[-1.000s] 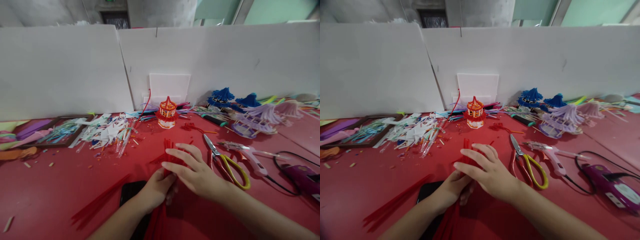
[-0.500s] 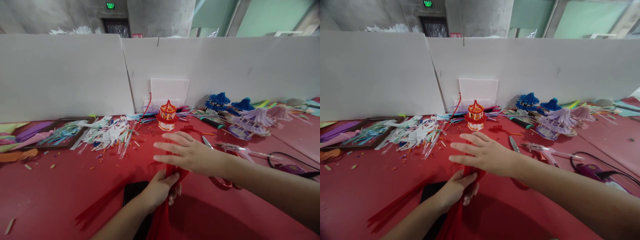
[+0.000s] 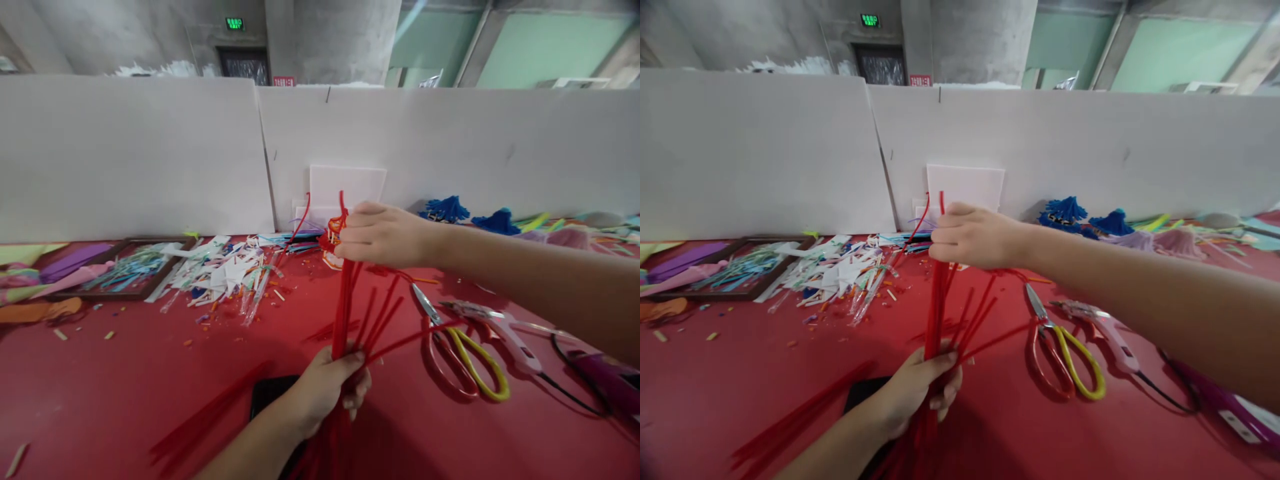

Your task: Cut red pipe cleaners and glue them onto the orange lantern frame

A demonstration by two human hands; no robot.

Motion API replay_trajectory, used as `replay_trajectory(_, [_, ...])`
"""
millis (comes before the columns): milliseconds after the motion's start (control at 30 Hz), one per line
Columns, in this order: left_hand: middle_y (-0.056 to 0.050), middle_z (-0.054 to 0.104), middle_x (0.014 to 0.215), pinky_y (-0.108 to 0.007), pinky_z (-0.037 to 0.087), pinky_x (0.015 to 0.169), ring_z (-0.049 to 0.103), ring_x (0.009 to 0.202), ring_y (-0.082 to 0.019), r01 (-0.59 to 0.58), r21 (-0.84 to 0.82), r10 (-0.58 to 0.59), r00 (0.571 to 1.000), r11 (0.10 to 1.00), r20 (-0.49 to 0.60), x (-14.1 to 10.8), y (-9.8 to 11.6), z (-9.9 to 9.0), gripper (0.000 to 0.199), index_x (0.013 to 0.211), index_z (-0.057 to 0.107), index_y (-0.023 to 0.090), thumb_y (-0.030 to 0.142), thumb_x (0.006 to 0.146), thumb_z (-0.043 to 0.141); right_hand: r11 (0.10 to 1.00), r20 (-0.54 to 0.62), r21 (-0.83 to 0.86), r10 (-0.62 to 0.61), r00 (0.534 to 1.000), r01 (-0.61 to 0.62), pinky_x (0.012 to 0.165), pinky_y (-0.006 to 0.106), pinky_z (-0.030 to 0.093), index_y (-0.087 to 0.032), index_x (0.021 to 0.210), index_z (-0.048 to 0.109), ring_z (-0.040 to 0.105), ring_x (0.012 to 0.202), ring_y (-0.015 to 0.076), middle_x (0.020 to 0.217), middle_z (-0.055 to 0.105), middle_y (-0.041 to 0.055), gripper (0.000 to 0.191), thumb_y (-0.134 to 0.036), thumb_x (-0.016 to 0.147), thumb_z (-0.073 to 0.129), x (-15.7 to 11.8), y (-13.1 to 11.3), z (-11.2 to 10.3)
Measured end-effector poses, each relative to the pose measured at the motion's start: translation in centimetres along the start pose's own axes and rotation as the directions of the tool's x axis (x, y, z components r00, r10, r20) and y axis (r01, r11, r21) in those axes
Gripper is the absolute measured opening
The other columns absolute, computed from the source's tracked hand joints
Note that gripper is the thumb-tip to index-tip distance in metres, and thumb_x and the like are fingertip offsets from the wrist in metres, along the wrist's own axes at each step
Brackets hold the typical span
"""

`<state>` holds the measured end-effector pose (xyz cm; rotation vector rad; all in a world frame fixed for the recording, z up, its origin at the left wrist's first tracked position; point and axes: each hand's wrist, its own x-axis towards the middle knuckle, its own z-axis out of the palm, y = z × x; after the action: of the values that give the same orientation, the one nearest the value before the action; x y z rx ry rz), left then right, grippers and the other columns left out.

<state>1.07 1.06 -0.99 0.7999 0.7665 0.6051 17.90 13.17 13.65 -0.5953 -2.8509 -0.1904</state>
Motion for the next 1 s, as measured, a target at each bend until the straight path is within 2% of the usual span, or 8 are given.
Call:
replay_trajectory(100, [0.008,0.044,0.05,-0.018,0.018,0.037,0.026,0.034,-0.002,0.044,0.002,-0.044,0.999,0.999,0.006,0.0,-0.1,-0.1,0.028,0.074,0.042,0.019,0.04,0.079,0.059,0.981,-0.04,-0.174,0.085,0.996,-0.091,0.096,0.04,0.032,-0.027,0.096,0.065,0.054,0.092,0.0154,0.081,0.062,-0.0022,0.027,-0.026,0.093,0.039,0.5,2.7,-1.3])
replay_trajectory(167, [0.009,0.043,0.051,-0.018,0.016,0.036,0.025,0.034,-0.002,0.081,0.038,-0.082,0.997,0.996,0.002,-0.1,-0.1,0.0,0.026,0.075,0.042,0.019,0.04,0.081,0.057,0.927,-0.187,-0.25,0.237,0.953,-0.279,0.096,0.042,0.029,-0.022,0.096,0.066,0.054,0.098,0.0176,0.086,0.064,-0.0001,0.029,-0.028,0.094,0.038,0.7,4.7,-1.9])
replay_trajectory(233, [0.01,0.042,0.05,-0.019,0.016,0.036,0.024,0.033,-0.001,0.11,0.086,-0.109,0.994,0.99,-0.025,-0.1,-0.2,0.1,0.024,0.076,0.041,0.019,0.039,0.084,0.053,0.849,-0.352,-0.22,0.39,0.851,-0.481,0.096,0.045,0.025,-0.012,0.102,0.063,0.051,0.107,0.0223,0.098,0.064,0.0065,0.035,-0.026,0.095,0.032,0.8,6.8,-2.2])
replay_trajectory(267, [0.01,0.042,0.05,-0.019,0.016,0.036,0.023,0.033,-0.001,0.121,0.104,-0.117,0.992,0.987,-0.039,-0.1,-0.2,0.1,0.024,0.075,0.04,0.02,0.038,0.085,0.051,0.796,-0.428,-0.147,0.484,0.763,-0.587,0.096,0.043,0.027,-0.009,0.105,0.062,0.051,0.109,0.0229,0.103,0.063,0.009,0.035,-0.024,0.095,0.032,0.7,7.7,-2.2])
replay_trajectory(333, [0.01,0.042,0.051,-0.019,0.015,0.036,0.022,0.033,-0.001,0.123,0.117,-0.118,0.992,0.986,-0.052,-0.1,-0.3,0.2,0.024,0.076,0.038,0.02,0.039,0.087,0.048,0.727,-0.477,-0.055,0.583,0.657,-0.685,0.091,0.038,0.033,-0.005,0.11,0.058,0.053,0.107,0.0229,0.108,0.062,0.0128,0.032,-0.021,0.095,0.034,0.6,9.3,-1.7])
replay_trajectory(633, [0.011,0.041,0.051,-0.021,0.013,0.038,0.02,0.033,-0.001,0.136,0.136,-0.137,0.991,0.981,-0.002,0.0,-0.6,-0.2,0.032,0.081,0.036,0.022,0.049,0.085,0.05,0.498,-0.235,0.119,0.855,0.463,-0.859,0.08,0.039,0.052,-0.015,0.114,0.056,0.061,0.094,0.0187,0.111,0.061,0.0073,0.029,-0.033,0.092,0.053,-0.4,13.8,4.0])
replay_trajectory(800, [0.011,0.042,0.052,-0.021,0.014,0.037,0.021,0.033,-0.001,0.139,0.149,-0.144,0.989,0.979,0.02,0.0,-0.7,-0.2,0.032,0.081,0.036,0.021,0.049,0.085,0.051,0.457,-0.056,0.121,0.889,0.454,-0.881,0.083,0.041,0.052,-0.016,0.118,0.055,0.06,0.099,0.0201,0.118,0.058,0.0082,0.032,-0.034,0.091,0.055,-0.1,14.5,6.9])
replay_trajectory(1000, [0.011,0.04,0.047,-0.022,0.013,0.034,0.019,0.031,-0.004,0.22,0.186,-0.218,0.975,0.958,-0.033,0.4,-0.7,0.0,0.014,0.082,0.035,0.022,0.025,0.095,0.032,0.487,0.112,0.107,0.861,0.497,-0.867,0.084,0.042,0.052,-0.016,0.118,0.055,0.06,0.1,0.0209,0.119,0.058,0.0079,0.033,-0.034,0.091,0.055,0.4,14.8,8.7])
